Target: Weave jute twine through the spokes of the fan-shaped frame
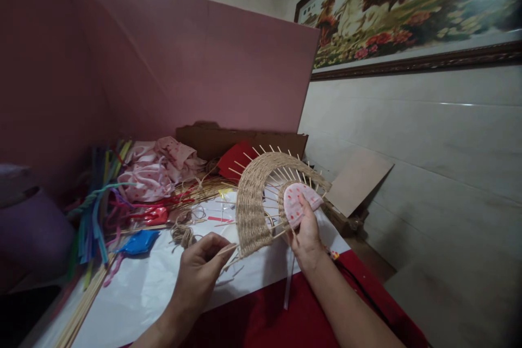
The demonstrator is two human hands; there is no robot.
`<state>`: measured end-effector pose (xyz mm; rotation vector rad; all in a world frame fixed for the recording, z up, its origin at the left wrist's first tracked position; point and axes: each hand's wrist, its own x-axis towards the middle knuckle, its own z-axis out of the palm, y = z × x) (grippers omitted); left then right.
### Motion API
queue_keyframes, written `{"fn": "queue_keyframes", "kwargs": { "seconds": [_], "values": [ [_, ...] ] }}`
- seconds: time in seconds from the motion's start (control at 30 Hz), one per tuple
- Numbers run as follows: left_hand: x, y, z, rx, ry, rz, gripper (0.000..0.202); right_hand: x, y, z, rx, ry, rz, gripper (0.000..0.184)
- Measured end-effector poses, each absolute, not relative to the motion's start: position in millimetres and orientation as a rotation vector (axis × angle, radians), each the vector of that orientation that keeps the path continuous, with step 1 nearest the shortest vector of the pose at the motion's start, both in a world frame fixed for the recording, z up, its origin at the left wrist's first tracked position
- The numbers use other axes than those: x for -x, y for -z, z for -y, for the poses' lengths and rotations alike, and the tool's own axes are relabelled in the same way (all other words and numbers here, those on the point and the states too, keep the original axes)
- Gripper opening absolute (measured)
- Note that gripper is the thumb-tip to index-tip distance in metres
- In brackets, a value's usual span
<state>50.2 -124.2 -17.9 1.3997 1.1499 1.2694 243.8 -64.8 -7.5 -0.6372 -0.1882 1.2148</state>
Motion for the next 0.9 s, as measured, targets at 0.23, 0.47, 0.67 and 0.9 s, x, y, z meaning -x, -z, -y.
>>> {"fn": "queue_keyframes", "kwargs": {
  "seconds": [0.23,0.47,0.67,0.9],
  "values": [
    [-56,18,122,-1.156,-1.225,-1.092,0.027,-237,7,67,0.641,-1.241,0.213,0.028],
    [-58,21,124,-1.122,-1.262,-1.072,0.024,-238,9,66,0.654,-1.194,0.149,0.027],
    [-60,24,125,-1.192,-1.253,-0.966,0.012,-240,11,65,0.669,-1.127,0.109,0.033],
    [-63,31,126,-1.16,-1.175,-0.934,0.018,-242,19,62,0.652,-1.099,0.121,0.037]
  ]
}}
